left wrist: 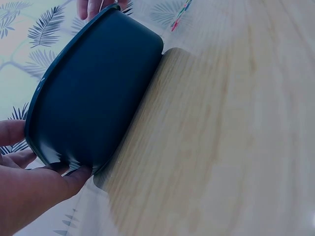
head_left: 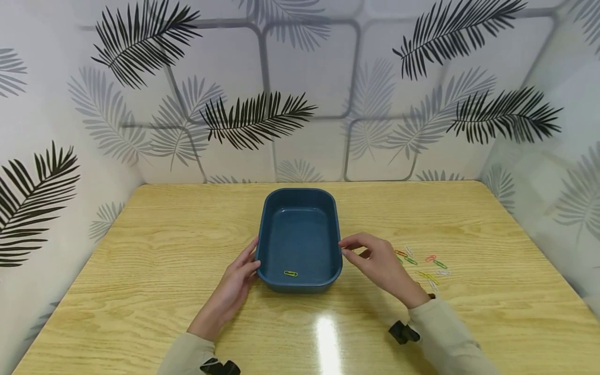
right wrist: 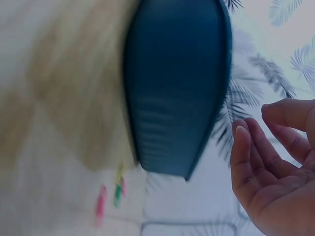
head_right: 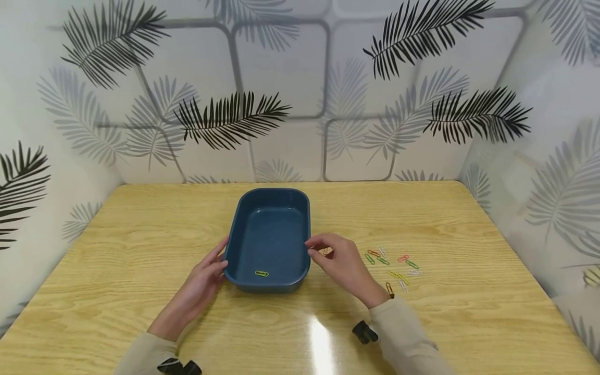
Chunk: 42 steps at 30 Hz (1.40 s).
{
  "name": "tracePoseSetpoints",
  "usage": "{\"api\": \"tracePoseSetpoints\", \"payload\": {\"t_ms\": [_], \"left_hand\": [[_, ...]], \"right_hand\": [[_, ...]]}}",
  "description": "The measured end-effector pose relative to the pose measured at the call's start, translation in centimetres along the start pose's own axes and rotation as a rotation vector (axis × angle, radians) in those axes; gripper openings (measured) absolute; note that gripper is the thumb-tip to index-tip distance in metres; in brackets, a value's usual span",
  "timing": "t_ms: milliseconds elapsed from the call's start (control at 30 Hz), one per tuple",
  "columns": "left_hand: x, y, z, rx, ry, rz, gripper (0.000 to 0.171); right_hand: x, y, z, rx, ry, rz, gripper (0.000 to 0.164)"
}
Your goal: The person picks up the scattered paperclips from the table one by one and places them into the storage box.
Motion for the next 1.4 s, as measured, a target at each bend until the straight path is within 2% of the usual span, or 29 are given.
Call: {"api": "tracePoseSetpoints", "payload": {"t_ms": [167, 433, 767, 1000, 1233, 1400], "left_hand": [[0.0, 0.1, 0.0, 0.005, 0.002, 0.001, 0.059], [0.0, 0.2, 0.0, 0.006, 0.007, 0.006, 0.059], [0.0, 0.1, 0.0, -0.006, 0.006, -0.002, 0.059], [0.0, -0.3, 0.5, -0.020, -0.004, -0.003, 0.059], [0.1, 0.1, 0.2, 0.001, 0.003, 0.005, 0.059], [0.2, 0.2, 0.2, -0.001, 0.004, 0.004, 0.059]], "right_hand": [[-0.7, -1.8, -0.5, -0.033, 0.021, 0.027, 0.015], [-2.0, -4.8, -0.8, 0.007, 0.100, 0.097, 0.020], [-4.8, -8.6, -1.4, -0.019, 0.152, 0.162, 0.028], [-5.8, -10.1, -1.7, 0.036, 0.212, 0.169, 0.037], [-7.9, -12.3, -1.0, 0.121, 0.293, 0.233, 0.047], [-9.7, -13.4, -0.5, 0.176, 0.308, 0.309, 0.048]]}}
Point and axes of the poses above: each hand's wrist, its own z-axis away from the middle knuckle, its own y-axis out of the palm, x = y × z, the point moved 1 cm from there along -z, towards the middle knuckle, and after that the axes turned 10 degrees about -x, right-handed, at the moved point
